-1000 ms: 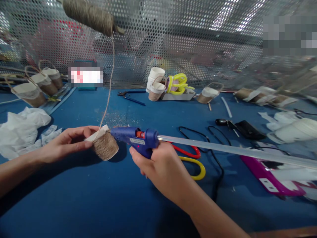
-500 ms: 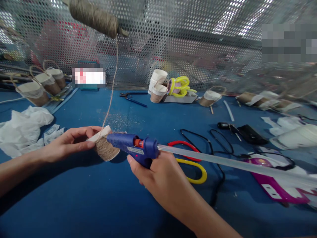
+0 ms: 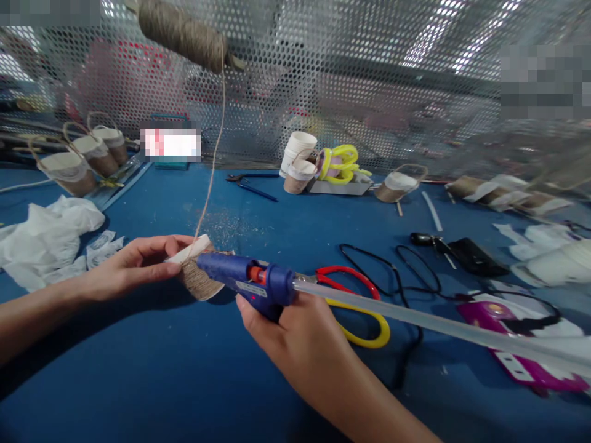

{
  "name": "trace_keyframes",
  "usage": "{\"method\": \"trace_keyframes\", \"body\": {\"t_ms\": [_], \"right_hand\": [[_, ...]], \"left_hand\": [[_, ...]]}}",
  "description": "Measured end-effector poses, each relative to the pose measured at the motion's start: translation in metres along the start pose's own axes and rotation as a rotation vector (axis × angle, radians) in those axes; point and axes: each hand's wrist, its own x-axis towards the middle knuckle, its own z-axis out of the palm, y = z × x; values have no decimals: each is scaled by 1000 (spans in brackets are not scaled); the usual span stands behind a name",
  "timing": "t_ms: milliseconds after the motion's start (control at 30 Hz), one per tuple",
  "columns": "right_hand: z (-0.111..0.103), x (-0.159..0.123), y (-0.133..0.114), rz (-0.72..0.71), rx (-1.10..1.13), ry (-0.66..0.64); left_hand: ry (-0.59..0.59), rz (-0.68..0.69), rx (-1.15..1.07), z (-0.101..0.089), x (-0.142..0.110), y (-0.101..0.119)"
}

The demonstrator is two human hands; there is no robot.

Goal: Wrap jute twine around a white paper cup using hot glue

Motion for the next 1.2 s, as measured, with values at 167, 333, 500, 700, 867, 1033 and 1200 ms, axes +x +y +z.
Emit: {"method": "trace_keyframes", "body": {"t_ms": [167,333,500,700,867,1033,1200], "right_hand": [[0,0,0,18,-13,0],[4,-1,0,-2,17,-15],[1,0,1,-31,-39,24],[1,-1,-3,-62,-40,26],[1,-1,-3,-74,-47,52],[0,1,3,-78,-50,64],[1,1,12,-18,-52,26]], "left_hand": [[-9,7,7,0,-1,-1],[-20,17,7,0,-1,0],[-8,10,-10,0,0,-1],[-16,25,-5,-1,-1,-2],[-10,9,-14,-1,-1,-2],[-3,-1,-20,-1,-1,-3],[3,-12,-16,-1,0,-2]]}}
